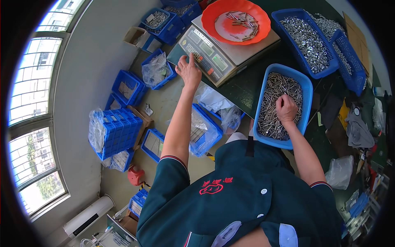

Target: Weighing and sorting batches of metal pins using a digital industrial scale.

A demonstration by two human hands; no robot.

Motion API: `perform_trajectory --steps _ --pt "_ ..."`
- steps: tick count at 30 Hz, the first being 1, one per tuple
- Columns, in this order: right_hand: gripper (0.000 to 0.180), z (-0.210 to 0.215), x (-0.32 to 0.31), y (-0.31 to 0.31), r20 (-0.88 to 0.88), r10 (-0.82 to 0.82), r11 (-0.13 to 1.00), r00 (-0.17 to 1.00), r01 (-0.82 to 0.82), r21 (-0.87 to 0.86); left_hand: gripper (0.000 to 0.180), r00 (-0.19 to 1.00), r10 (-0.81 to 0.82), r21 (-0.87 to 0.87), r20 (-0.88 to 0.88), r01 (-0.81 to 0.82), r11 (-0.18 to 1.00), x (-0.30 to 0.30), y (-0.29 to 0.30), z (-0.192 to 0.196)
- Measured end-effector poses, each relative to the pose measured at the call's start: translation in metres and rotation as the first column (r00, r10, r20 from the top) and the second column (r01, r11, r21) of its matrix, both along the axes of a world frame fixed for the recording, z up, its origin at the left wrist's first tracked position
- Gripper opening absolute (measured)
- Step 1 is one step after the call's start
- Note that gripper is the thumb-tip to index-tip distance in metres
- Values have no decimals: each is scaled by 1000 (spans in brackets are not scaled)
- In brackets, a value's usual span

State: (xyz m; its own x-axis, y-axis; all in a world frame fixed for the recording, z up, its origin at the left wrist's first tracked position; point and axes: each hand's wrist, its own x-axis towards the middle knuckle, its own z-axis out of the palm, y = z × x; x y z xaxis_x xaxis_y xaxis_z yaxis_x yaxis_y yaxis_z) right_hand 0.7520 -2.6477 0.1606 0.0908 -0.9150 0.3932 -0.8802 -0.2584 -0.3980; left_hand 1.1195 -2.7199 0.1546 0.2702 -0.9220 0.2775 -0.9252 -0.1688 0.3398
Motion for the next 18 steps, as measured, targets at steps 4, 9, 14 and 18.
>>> perform_trajectory --steps 4,9,14,18 --pt "11 0 0 -1 8 4 1000 1000 -4 3 62 1000 5 14 1 -5 1000 1 -7 1" --pt "11 -2 -1 -1 13 -3 1000 1000 3 -1 61 1000 -12 25 4 12 1000 1 -13 4" --pt "10 -3 -1 -2 15 3 1000 1000 -3 1 58 1000 -21 20 -7 21 1000 3 -17 2" --pt "10 -3 0 -2 16 0 1000 1000 0 13 54 999 7 25 -54 -5 1000 2 -20 5"
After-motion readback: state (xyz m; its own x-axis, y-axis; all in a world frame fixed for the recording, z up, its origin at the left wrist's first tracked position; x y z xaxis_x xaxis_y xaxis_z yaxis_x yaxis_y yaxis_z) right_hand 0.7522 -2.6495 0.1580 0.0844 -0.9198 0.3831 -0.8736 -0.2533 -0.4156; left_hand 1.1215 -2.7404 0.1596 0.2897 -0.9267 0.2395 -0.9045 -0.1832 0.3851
